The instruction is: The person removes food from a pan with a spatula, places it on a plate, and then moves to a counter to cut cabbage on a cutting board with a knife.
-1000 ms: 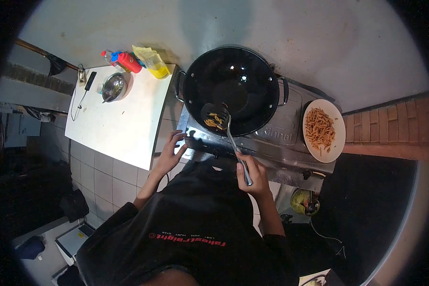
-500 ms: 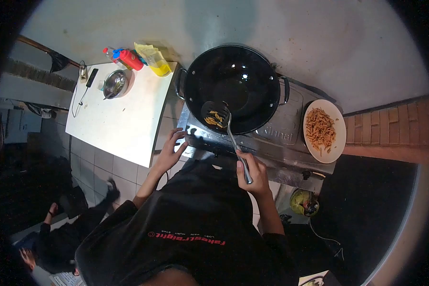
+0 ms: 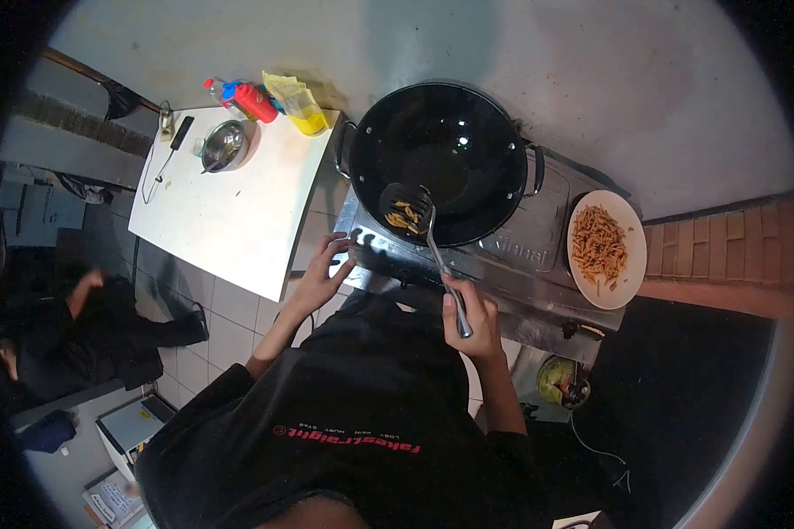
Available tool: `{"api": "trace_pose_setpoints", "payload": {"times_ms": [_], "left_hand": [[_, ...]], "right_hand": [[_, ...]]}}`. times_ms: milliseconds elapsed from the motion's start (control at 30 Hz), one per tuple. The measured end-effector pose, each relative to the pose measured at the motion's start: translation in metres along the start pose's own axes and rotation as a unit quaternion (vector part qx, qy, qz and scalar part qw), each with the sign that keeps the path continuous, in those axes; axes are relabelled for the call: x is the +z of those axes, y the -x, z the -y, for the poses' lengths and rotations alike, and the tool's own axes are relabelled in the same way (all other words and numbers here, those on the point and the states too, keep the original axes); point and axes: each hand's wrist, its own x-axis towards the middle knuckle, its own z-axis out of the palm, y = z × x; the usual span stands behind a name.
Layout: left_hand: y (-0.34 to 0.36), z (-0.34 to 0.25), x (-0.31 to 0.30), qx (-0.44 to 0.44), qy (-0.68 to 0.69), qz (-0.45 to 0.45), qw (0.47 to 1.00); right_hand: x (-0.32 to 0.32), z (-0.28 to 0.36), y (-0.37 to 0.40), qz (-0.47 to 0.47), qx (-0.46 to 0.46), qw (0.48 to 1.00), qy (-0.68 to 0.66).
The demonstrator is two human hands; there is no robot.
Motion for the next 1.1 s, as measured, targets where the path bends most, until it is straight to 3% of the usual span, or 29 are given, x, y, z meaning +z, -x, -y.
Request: {"api": "trace_pose_setpoints", "payload": {"times_ms": [100, 300, 367, 867, 1100], "left_hand": [[0.001, 0.002, 0.002, 0.003, 0.0, 0.003, 1.0], [0.003, 0.002, 0.004, 0.002, 0.015, 0.007, 1.0], [0.003, 0.003, 0.004, 0.003, 0.025, 0.007, 1.0], [-0.004, 0.01, -0.011, 0.011, 0.041, 0.035, 0.998], [-0.013, 0.001, -0.023, 0.059, 0.052, 0.022, 0.997]], "right_hand": [[-0.001, -0.002, 0.001, 0.005, 0.023, 1.0, -0.007], [0.002, 0.0, 0.0, -0.026, -0.016, 1.0, 0.005], [0.0, 0.002, 0.001, 0.0, 0.023, 1.0, -0.006], [0.011, 0.021, -0.006, -0.025, 0.058, 0.998, -0.005], [0.022, 0.032, -0.013, -0.053, 0.065, 0.996, 0.011]]}}
